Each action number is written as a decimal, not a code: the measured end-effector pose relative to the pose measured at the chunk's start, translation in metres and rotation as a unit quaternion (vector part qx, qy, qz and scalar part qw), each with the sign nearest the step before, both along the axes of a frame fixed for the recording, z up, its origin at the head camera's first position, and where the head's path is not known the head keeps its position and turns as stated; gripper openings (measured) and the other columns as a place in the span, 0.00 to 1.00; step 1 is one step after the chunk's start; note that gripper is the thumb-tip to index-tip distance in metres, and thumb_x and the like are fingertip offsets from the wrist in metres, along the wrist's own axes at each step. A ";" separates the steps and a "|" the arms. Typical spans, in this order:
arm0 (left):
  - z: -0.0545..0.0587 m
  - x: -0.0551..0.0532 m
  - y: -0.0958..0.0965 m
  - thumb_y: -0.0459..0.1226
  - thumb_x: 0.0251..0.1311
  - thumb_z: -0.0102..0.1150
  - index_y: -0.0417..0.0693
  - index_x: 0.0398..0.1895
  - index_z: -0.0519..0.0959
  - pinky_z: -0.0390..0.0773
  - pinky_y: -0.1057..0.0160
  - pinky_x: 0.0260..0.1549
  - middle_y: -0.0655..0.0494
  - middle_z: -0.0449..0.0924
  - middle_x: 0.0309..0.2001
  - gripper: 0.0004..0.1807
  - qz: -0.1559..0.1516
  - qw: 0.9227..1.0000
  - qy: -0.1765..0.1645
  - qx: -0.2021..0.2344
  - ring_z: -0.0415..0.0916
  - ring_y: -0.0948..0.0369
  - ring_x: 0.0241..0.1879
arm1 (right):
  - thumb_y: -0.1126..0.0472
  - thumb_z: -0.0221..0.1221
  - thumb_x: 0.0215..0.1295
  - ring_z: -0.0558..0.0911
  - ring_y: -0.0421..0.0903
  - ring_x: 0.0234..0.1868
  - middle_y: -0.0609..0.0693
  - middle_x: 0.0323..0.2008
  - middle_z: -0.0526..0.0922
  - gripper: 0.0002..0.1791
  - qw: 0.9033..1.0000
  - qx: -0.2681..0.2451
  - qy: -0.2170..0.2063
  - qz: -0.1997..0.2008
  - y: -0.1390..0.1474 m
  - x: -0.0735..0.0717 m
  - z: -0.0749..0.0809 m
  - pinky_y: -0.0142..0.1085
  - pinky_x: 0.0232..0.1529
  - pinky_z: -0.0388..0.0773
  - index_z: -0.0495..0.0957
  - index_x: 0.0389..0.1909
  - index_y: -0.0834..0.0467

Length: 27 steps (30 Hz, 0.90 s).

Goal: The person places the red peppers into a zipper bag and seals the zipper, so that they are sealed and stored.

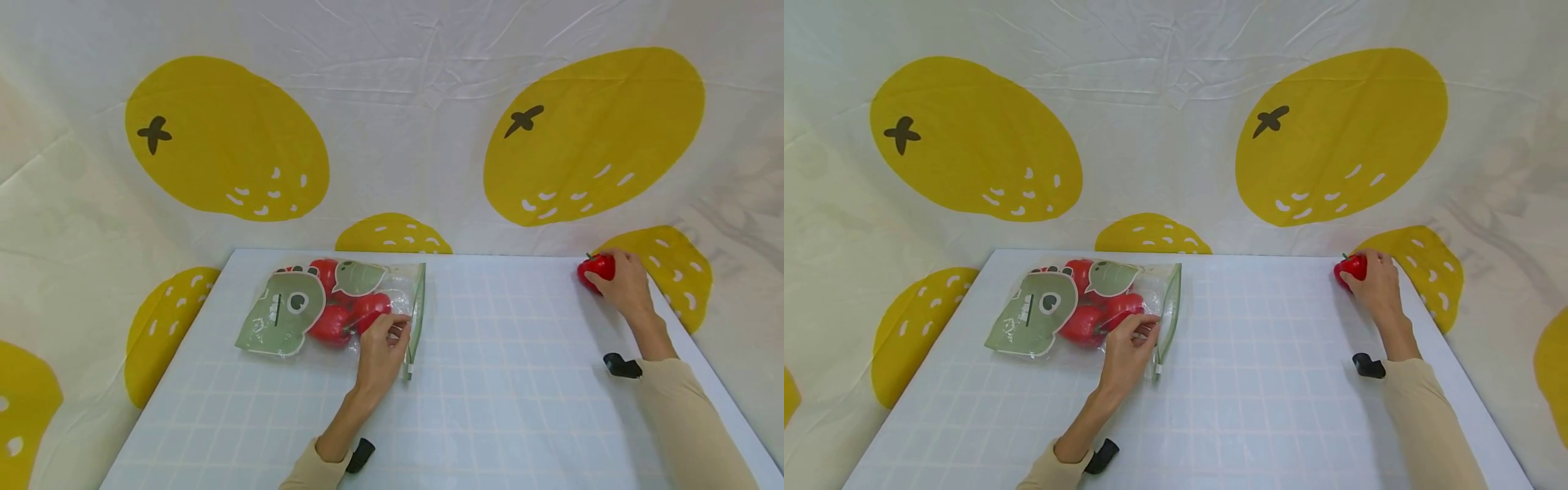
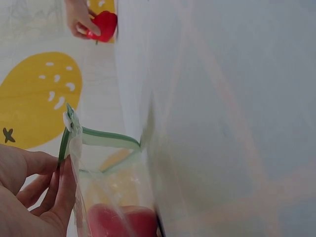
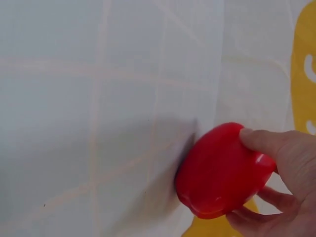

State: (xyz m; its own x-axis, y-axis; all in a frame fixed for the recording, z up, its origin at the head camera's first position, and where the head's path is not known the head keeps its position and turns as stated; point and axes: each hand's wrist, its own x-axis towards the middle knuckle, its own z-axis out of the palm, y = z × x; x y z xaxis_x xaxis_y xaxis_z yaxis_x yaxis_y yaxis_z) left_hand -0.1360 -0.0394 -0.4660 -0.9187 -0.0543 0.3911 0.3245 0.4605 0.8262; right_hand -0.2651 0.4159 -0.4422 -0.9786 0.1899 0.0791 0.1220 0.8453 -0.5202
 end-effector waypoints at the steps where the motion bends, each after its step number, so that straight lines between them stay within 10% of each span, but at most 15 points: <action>1: 0.000 0.000 0.000 0.30 0.62 0.70 0.42 0.47 0.86 0.85 0.66 0.40 0.53 0.86 0.41 0.10 -0.001 1.000 0.000 0.001 0.84 0.61 0.36 | 0.62 0.63 0.70 0.58 0.76 0.67 0.77 0.67 0.56 0.34 1.000 0.001 0.003 -0.001 0.000 0.001 0.001 0.73 0.57 0.69 0.58 0.69 0.70; 27: 0.003 0.000 0.001 0.28 0.61 0.70 0.41 0.46 0.86 0.86 0.66 0.39 0.50 0.86 0.40 0.11 0.001 1.000 -0.012 0.011 0.85 0.58 0.36 | 0.52 0.64 0.70 0.64 0.69 0.67 0.71 0.66 0.65 0.35 0.995 -0.048 0.084 -0.020 -0.006 0.024 -0.005 0.69 0.58 0.73 0.62 0.68 0.68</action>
